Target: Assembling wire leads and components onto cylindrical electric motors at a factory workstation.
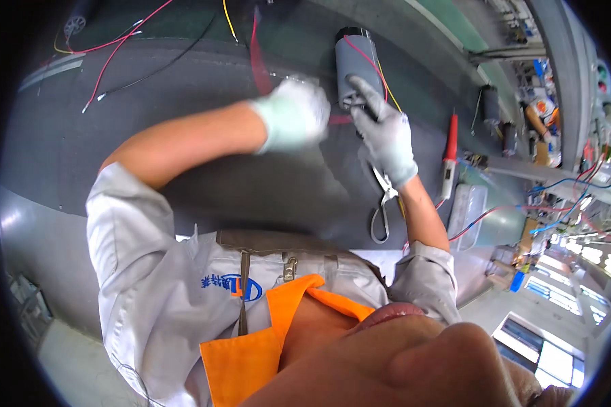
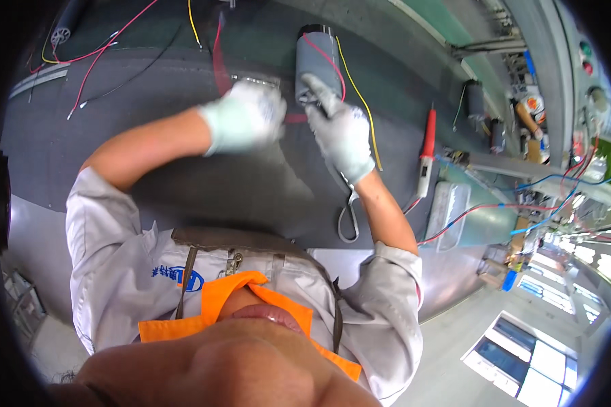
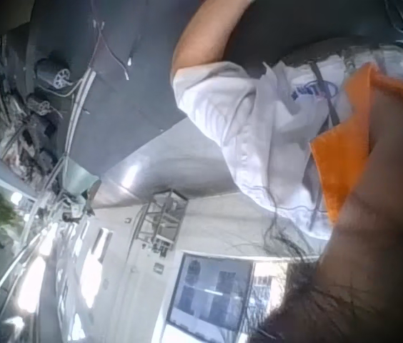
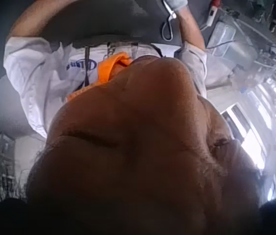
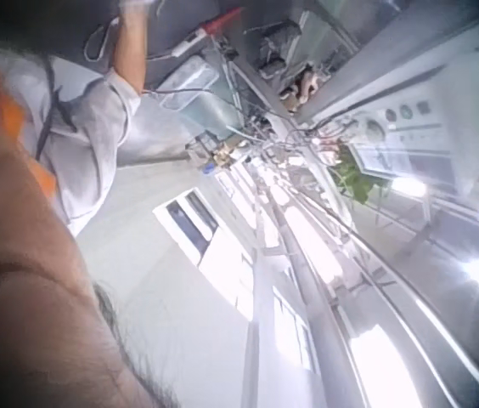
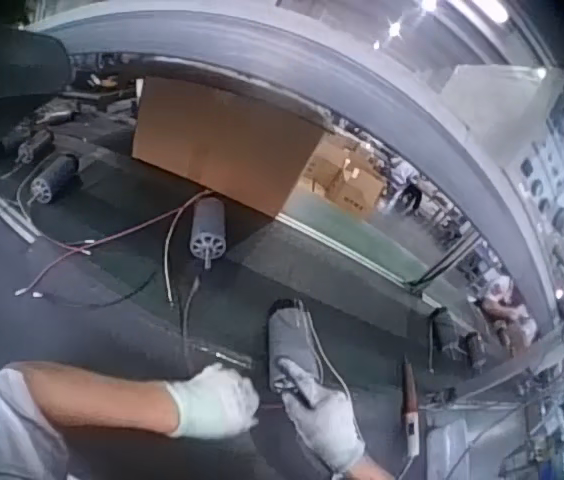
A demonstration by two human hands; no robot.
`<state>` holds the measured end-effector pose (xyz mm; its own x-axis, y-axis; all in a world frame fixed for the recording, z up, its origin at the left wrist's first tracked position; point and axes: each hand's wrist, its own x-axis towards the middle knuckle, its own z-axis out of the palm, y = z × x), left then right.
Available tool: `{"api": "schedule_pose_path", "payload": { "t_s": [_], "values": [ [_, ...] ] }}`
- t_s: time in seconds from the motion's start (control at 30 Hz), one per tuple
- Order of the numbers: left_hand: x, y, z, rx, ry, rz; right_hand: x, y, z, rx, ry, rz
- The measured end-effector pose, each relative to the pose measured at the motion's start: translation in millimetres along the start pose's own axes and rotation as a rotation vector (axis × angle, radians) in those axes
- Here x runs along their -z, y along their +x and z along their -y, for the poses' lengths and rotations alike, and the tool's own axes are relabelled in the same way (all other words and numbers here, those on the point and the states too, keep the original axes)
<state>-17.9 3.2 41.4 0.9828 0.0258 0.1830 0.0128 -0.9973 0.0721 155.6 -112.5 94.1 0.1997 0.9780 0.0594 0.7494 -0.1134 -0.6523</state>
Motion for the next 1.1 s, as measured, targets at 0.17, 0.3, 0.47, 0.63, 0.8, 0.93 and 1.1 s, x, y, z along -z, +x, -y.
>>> {"api": "schedule_pose_path", "payload": {
  "t_s": [0.17,0.3,0.47,0.63,0.8,0.93,1.1],
  "values": [
    [64,-48,-62,-0.180,-0.513,0.499,-59,-88,5,0.118,-0.166,-0.057],
    [14,-34,-7,0.407,-0.177,-0.580,-73,-111,33,0.147,-0.236,-0.080],
    [-27,-5,-9,0.356,-0.378,-0.602,-37,-99,37,0.290,-0.577,-0.410],
    [-14,-14,-4,0.377,-0.375,-0.558,-39,-48,-41,-0.182,-0.515,-0.216],
    [57,-16,28,0.895,-1.333,0.279,-1,-42,26,0.010,0.843,0.066],
    [88,27,16,0.708,-1.066,0.380,-134,-59,122,0.402,0.140,0.132],
    [63,30,6,1.011,-0.780,0.363,-110,-87,130,0.621,0.448,0.731]
  ]
}}
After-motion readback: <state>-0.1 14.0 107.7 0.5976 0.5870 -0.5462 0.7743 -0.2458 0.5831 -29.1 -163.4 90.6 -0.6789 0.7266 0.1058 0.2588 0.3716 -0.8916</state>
